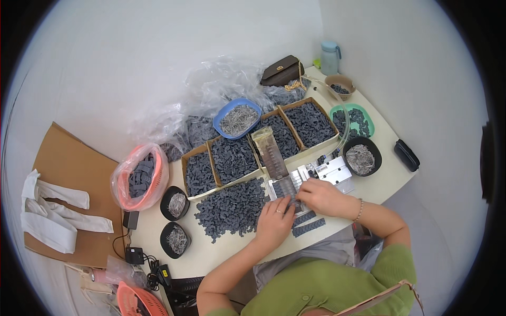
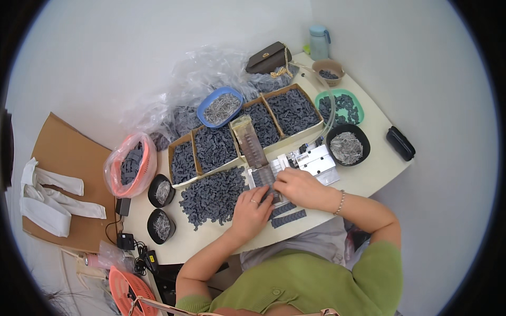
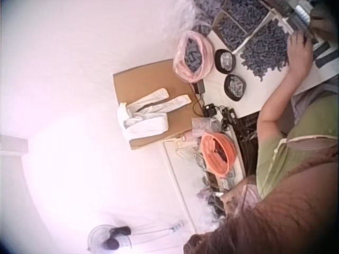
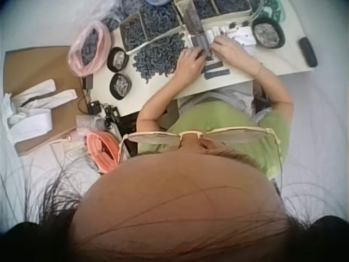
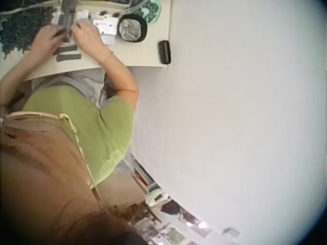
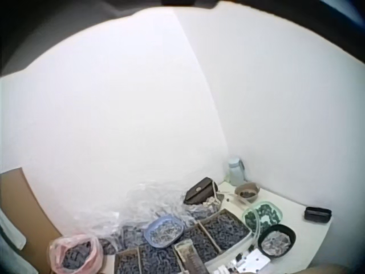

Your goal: The person picks up metal parts from several containers and places them into a metal jig or fixture on a workbench.

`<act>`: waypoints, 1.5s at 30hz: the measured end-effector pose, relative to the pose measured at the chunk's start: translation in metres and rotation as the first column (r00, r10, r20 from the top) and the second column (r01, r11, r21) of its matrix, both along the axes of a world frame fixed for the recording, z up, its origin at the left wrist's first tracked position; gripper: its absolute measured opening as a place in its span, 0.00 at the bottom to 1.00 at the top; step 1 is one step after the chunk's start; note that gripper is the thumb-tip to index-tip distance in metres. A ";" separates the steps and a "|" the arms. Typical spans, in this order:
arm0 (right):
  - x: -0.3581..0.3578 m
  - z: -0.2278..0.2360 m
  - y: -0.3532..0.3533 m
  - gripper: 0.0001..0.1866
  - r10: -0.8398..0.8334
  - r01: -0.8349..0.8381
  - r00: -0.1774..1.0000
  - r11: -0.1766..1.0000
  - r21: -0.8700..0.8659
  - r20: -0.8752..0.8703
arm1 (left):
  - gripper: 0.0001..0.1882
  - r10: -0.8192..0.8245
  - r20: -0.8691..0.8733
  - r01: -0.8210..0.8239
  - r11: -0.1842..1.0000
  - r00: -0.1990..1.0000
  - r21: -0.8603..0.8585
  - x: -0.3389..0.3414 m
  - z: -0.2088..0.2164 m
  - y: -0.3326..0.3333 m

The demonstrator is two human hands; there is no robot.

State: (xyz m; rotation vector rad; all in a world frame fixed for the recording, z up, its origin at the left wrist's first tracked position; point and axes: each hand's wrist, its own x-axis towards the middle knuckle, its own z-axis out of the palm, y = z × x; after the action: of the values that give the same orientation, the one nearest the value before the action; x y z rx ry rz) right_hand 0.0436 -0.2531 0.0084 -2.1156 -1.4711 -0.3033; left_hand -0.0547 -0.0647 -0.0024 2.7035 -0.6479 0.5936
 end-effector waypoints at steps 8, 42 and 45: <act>-0.006 -0.004 0.009 0.09 0.083 -0.080 0.996 0.994 -0.078 0.037 | 0.33 0.023 -0.109 -0.017 0.998 0.994 0.052 -0.005 -0.003 0.014; 0.181 0.063 0.147 0.05 -0.195 0.193 0.981 0.976 -0.096 -0.007 | 0.03 0.758 -0.210 -0.718 0.653 0.618 0.242 -0.022 0.019 0.286; 0.198 0.059 0.191 0.07 -0.293 0.244 0.955 0.874 -0.420 -0.053 | 0.04 0.773 -0.186 -0.731 0.634 0.607 0.250 -0.025 0.017 0.286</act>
State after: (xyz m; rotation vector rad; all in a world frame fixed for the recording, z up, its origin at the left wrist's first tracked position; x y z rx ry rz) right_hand 0.2420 -0.0624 0.0671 -2.6335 -1.2510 0.0387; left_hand -0.0799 0.2210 0.0150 3.0478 0.6256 0.3103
